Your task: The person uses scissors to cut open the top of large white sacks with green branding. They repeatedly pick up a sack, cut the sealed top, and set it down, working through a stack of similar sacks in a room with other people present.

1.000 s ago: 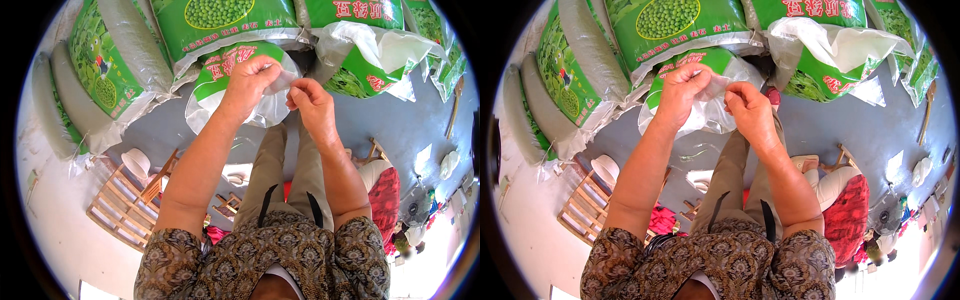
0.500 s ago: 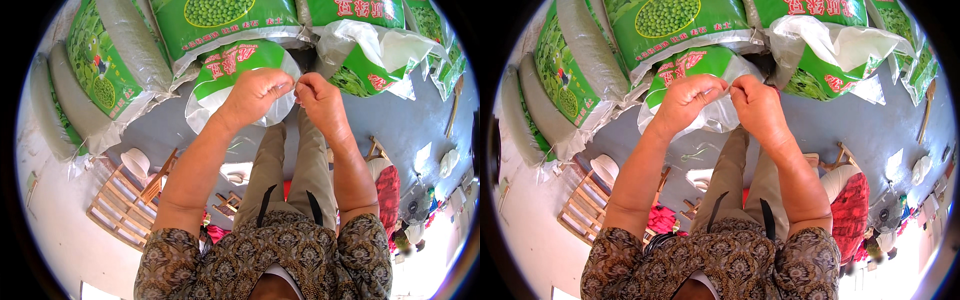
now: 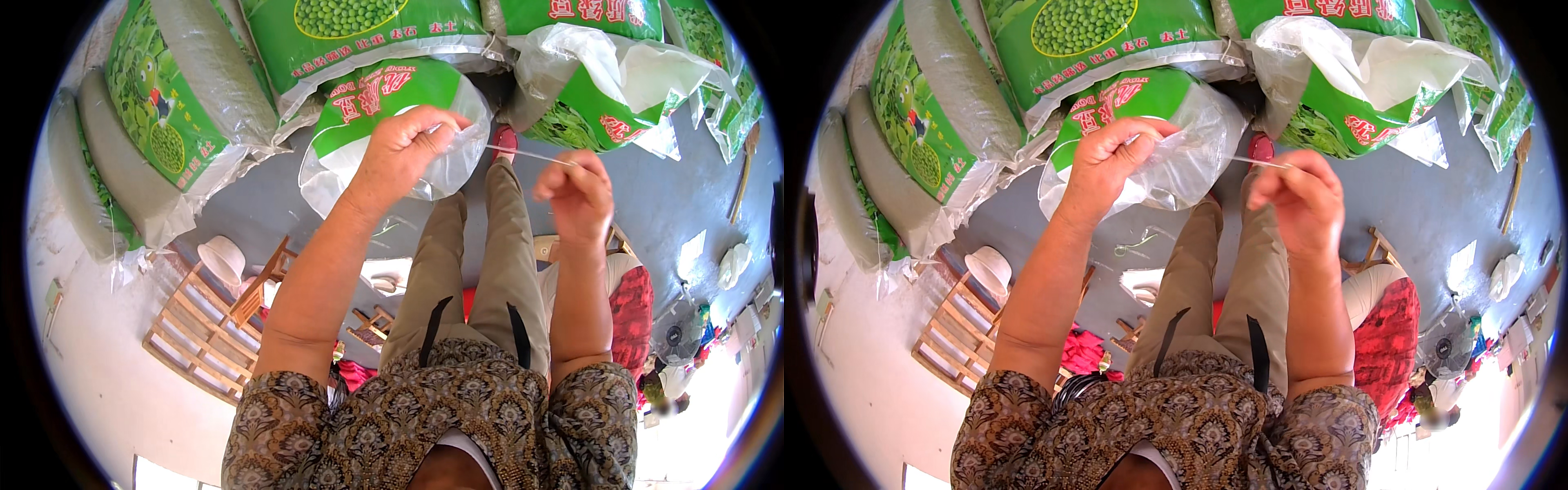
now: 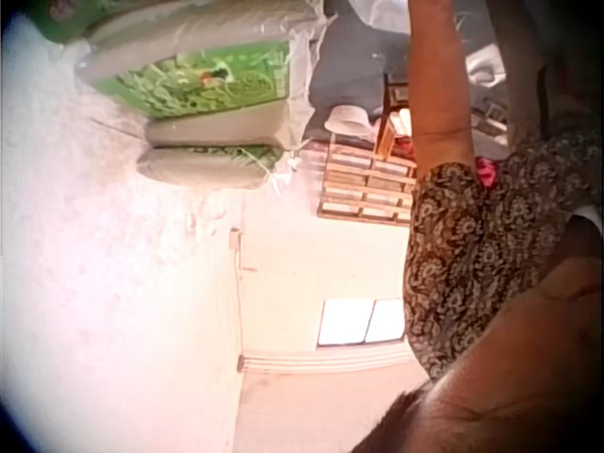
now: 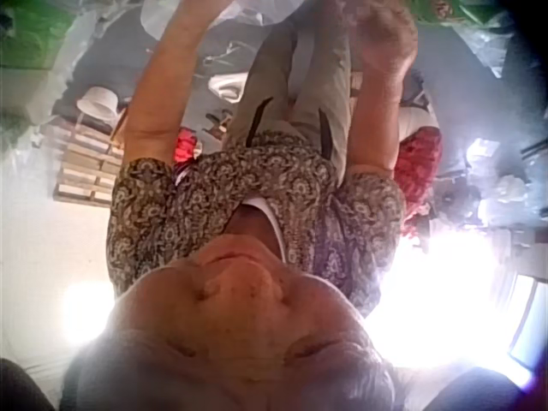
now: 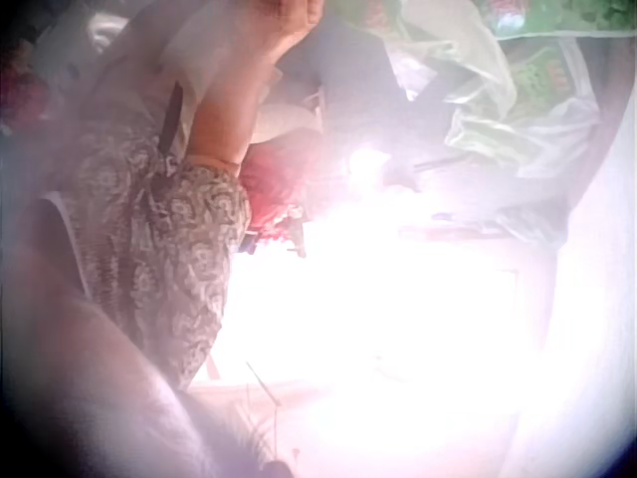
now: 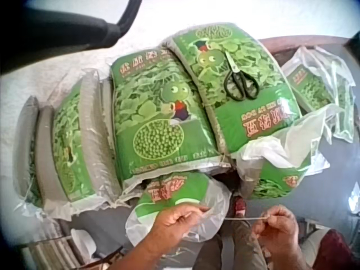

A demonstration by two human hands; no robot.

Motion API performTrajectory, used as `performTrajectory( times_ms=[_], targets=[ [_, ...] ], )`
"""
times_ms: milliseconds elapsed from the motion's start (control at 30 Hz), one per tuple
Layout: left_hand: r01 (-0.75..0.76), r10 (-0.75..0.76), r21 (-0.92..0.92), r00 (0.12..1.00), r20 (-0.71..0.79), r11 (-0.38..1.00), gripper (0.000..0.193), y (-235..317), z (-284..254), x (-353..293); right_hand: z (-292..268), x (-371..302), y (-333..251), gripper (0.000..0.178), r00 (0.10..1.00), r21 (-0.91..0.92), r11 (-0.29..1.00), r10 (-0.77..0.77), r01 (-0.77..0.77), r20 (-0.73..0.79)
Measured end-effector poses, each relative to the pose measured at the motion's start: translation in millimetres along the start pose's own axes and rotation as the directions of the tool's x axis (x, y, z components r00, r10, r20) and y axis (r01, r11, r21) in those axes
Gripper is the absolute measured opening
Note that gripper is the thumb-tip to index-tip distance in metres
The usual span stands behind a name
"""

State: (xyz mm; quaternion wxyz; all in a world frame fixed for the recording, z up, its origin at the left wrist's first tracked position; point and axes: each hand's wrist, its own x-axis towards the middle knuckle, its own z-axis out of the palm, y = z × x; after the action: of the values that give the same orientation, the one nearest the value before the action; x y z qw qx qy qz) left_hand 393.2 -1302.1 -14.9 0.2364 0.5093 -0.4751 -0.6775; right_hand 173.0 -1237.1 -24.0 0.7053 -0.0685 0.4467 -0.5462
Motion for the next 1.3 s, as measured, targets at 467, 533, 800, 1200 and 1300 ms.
performTrajectory(
  times_ms=[467,533,800,1200,1300],
  targets=[
    [0.282,-0.240,-0.100,0.921,0.306,0.954,0.013,83.9,33.7,-132.3,78.7,-71.7,-151.3,0.007,0.742,0.364,0.879,-0.462,0.309,0.486],
    [0.406,-0.369,-0.228,0.910,0.186,0.885,0.013,138.6,-1.7,-192.1,84.0,-66.1,-109.0,0.024,0.898,-0.264,0.885,-0.290,0.383,0.330],
    [-0.777,0.693,-0.400,0.622,-0.366,0.486,0.015,316.3,-119.4,-365.6,158.6,-139.3,125.9,0.026,0.343,-0.530,0.263,0.522,0.806,0.781],
    [-0.380,0.396,0.237,0.918,-0.022,0.894,0.078,115.4,-5.9,-185.7,261.6,-269.4,-314.0,0.026,0.717,-0.477,0.583,-0.291,0.658,0.633],
    [-0.316,0.182,0.411,0.925,0.333,0.855,0.050,108.0,60.5,-160.7,264.3,-302.3,-351.4,0.025,0.553,-0.517,0.233,-0.531,0.824,0.642]
  ],
)
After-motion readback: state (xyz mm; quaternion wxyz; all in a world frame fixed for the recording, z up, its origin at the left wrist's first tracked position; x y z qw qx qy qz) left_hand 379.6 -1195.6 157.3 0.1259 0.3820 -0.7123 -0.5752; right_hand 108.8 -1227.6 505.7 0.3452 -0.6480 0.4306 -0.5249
